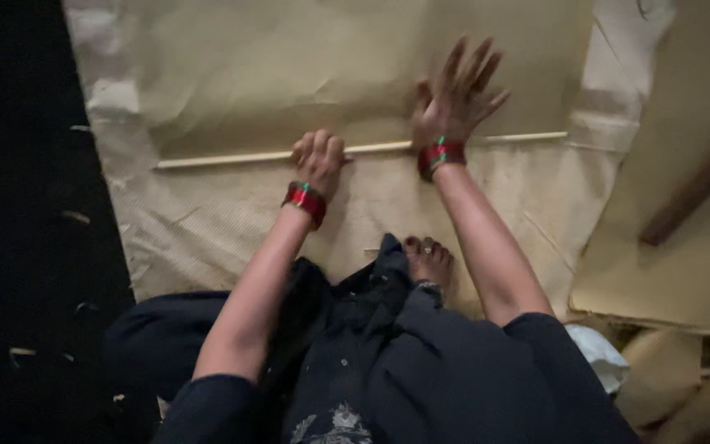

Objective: The person sits on the floor and repeatedly rolls a thin wooden stick into a large sheet of brown paper, then unrolls it and repeats the process. The person handles the paper and stick by hand, smoothing the paper between rolls.

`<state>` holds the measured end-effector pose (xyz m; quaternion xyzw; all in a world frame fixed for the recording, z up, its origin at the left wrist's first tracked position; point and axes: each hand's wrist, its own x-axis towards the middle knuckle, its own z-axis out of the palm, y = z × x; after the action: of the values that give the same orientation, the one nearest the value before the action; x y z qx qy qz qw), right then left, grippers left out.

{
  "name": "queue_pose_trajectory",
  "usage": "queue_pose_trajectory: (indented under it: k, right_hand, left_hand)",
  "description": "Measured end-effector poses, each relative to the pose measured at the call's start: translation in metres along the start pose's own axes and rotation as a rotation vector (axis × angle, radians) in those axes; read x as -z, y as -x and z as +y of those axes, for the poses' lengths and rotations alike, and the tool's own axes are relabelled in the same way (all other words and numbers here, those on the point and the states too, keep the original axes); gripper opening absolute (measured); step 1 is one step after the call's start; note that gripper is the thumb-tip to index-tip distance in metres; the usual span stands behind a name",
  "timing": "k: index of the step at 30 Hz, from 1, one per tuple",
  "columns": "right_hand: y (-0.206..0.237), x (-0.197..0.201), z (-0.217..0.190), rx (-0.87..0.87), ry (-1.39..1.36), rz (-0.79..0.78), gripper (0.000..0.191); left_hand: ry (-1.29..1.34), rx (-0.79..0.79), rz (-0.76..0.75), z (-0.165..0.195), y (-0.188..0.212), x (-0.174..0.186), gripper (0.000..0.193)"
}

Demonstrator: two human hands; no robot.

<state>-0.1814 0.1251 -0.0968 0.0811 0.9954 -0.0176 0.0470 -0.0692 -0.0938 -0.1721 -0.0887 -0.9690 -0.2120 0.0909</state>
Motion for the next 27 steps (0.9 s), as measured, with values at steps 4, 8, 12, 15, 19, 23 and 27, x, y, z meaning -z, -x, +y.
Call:
queue_pose_trajectory:
  k: [4,8,12,15,19,23,27]
  right_hand:
    - [-0.017,-0.003,0.001,0.189,-0.148,0.339,0.080]
    - [0.054,-0.020,0.037,0.297,-0.294,0.068,0.085]
    - [0.114,-0.018,0.057,0.061,-0.158,-0.079,0.086]
    - [0.098,-0.012,0.049,-0.079,-0.042,-0.203,0.083]
    - [0.053,-0.010,0.032,-0.149,0.026,-0.187,0.081]
    - [0.012,-0.010,0.023,-0.066,-0.075,0.093,0.078]
    - [-0.022,-0.016,0.018,0.030,-0.175,0.184,0.079]
  left_hand:
    - [-0.280,-0.118,0.029,-0.007,-0.032,-0.017,0.030]
    - [-0.166,-0.023,-0.188,0.011,-0.021,-0.015,0.023]
    - [-0.028,-0.118,0.093,0.039,0.029,-0.001,0.024]
    - [-0.019,-0.044,0.003,0.043,0.043,-0.001,0.021]
    - [-0.043,-0.022,-0.001,0.026,0.024,-0.006,0.021]
    - [-0.027,0.003,-0.107,0.015,-0.003,-0.005,0.027]
    - [-0.006,-0.028,0.007,0.010,-0.028,-0.015,0.031]
